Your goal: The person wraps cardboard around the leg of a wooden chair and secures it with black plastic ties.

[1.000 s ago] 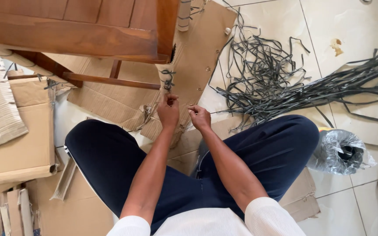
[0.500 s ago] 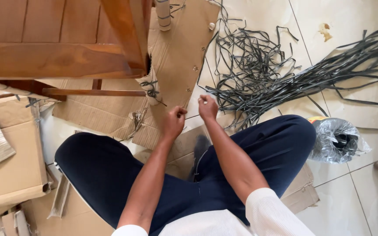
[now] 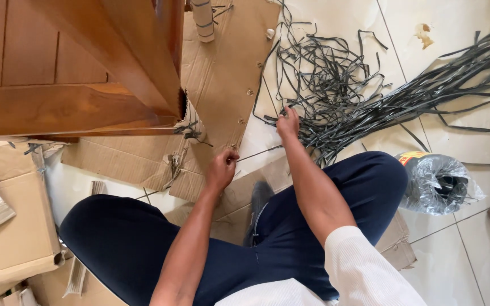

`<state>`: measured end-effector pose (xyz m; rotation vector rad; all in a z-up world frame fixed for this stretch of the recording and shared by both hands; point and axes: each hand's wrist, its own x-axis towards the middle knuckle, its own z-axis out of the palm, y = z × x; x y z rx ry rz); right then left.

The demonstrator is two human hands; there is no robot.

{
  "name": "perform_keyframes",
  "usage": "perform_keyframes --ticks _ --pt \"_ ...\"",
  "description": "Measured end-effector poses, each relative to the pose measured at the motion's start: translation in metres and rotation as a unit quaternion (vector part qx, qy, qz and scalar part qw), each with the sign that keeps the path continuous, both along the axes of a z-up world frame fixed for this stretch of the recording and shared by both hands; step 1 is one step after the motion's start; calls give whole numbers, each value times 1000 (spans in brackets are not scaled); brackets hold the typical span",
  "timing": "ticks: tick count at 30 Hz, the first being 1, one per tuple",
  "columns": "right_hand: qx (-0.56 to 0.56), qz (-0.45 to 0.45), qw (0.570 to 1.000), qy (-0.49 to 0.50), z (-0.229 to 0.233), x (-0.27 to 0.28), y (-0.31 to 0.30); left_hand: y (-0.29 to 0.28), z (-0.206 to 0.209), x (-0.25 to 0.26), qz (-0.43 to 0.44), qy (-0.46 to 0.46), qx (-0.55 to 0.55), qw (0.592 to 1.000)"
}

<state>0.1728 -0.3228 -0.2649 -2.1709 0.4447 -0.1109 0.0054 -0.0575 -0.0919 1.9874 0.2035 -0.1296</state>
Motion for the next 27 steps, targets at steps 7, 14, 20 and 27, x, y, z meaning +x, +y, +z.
perform_keyframes --ticks 7,14,20,27 --pt "195 -41 974 108 56 -2 18 1 7 2 11 14 12 1000" --pt "143 -68 986 -47 66 -19 32 1 8 3 24 1 0 1000" --pt "110 -10 987 -114 128 -67 82 0 7 4 65 -7 -68 996" --pt "180 132 974 -28 157 -137 136 6 -62 8 119 -11 -57 991"
